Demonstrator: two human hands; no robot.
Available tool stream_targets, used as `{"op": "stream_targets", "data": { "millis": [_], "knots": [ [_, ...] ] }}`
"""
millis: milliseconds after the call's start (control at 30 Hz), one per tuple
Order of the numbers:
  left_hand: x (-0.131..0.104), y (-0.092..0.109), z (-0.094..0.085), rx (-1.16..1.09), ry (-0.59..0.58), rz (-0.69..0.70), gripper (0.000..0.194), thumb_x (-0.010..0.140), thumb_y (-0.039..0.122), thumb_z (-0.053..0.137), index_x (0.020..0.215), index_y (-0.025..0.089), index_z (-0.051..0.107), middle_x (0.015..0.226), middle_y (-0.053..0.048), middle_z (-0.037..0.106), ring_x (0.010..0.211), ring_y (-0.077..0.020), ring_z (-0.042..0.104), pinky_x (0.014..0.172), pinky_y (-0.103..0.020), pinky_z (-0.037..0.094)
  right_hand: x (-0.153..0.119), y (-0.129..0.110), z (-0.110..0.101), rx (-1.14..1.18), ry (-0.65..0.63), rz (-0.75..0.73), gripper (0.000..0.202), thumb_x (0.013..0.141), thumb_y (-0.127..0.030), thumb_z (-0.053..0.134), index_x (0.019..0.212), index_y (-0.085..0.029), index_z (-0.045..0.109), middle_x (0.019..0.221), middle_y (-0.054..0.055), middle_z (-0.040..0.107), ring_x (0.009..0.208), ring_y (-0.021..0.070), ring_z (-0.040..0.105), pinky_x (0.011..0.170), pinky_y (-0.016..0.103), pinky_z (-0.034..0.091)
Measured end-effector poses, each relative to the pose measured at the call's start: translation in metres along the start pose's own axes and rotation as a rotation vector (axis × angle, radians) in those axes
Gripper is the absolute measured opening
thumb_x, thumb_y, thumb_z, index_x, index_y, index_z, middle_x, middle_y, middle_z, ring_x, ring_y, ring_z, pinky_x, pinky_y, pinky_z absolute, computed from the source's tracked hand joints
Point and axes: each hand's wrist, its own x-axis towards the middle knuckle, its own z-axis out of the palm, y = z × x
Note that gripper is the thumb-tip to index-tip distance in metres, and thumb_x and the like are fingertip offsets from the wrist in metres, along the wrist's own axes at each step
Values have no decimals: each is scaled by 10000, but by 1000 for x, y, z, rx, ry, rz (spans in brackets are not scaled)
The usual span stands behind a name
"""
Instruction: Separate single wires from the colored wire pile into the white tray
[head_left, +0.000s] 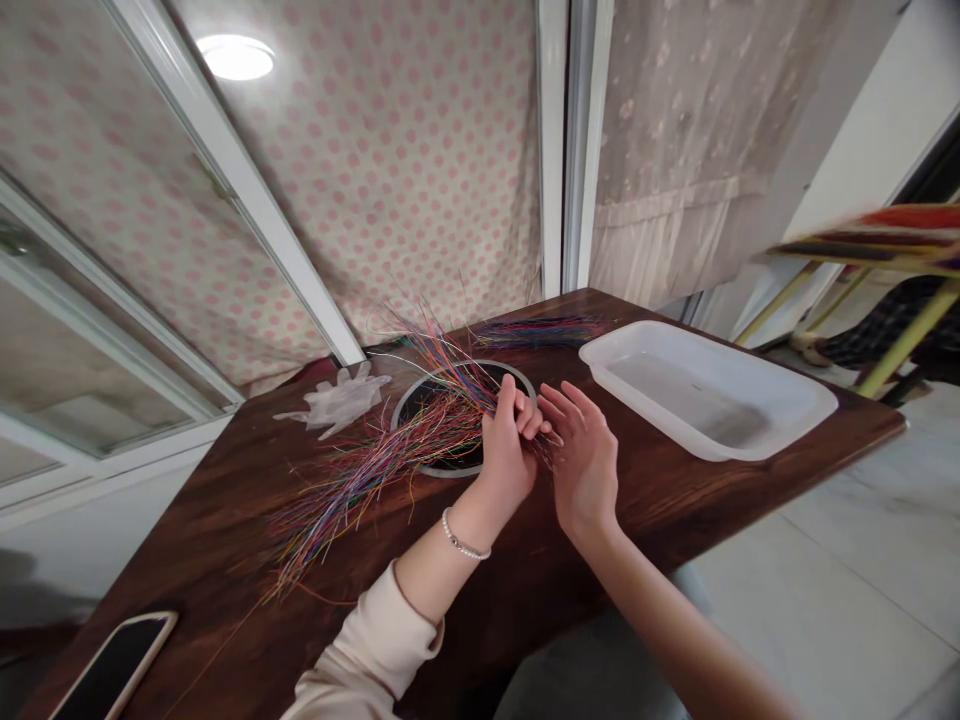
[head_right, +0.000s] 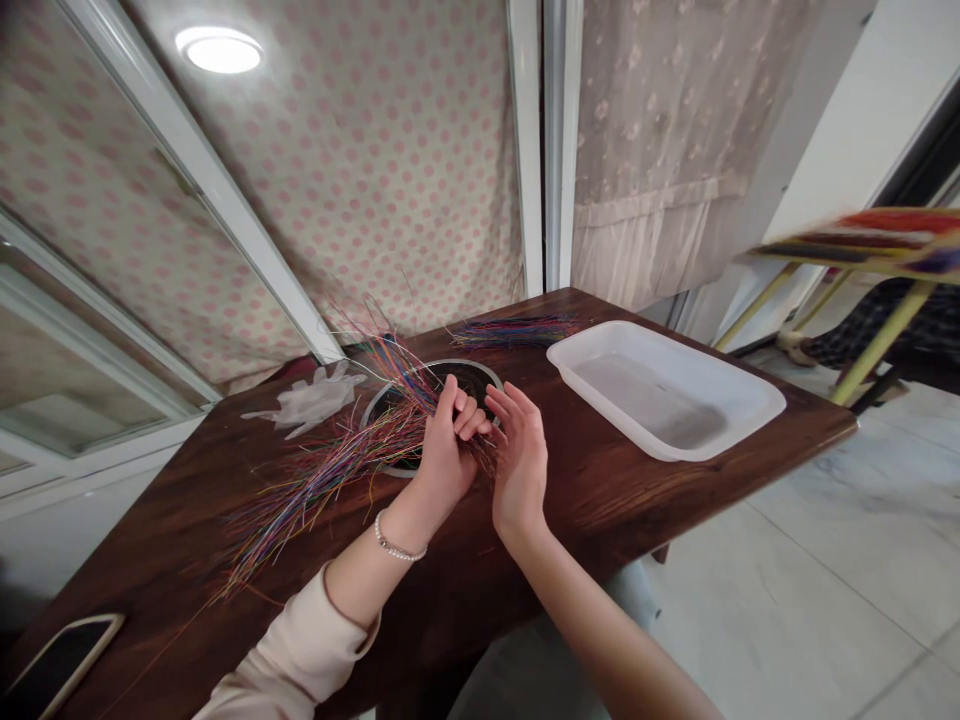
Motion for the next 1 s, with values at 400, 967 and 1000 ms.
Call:
{"op": "stream_targets", "data": {
  "millis": [400, 967, 1000],
  "knots": [
    [-7, -4, 3, 55, 3, 54, 432, 821, 376, 631, 521, 165, 403, 396, 97, 283, 381, -36, 319, 492, -189, 366, -9, 4, 1, 195, 54, 118, 488, 832, -507, 313, 1188, -218, 480, 1299, 123, 538, 1200, 258, 512, 936, 432, 435],
    [-12, -11, -9, 362, -34, 143, 481, 769, 460, 636, 485, 174, 374, 394, 93, 312, 361, -35, 331, 446, -196, 368, -4, 7, 5, 253, 9, 230, 354, 753, -500, 495, 928, -230, 642, 1016, 46, 670, 974, 221, 605, 810, 349, 466],
    [-10, -10, -12, 401, -54, 162, 476, 769, 470, 632, 491, 174, 384, 398, 95, 313, 356, -34, 326, 441, -196, 371, 0, 7, 0, 226, -38, 213, 355, 753, -505, 507, 928, -226, 640, 1016, 55, 670, 966, 226, 608, 805, 356, 468]
  ]
}}
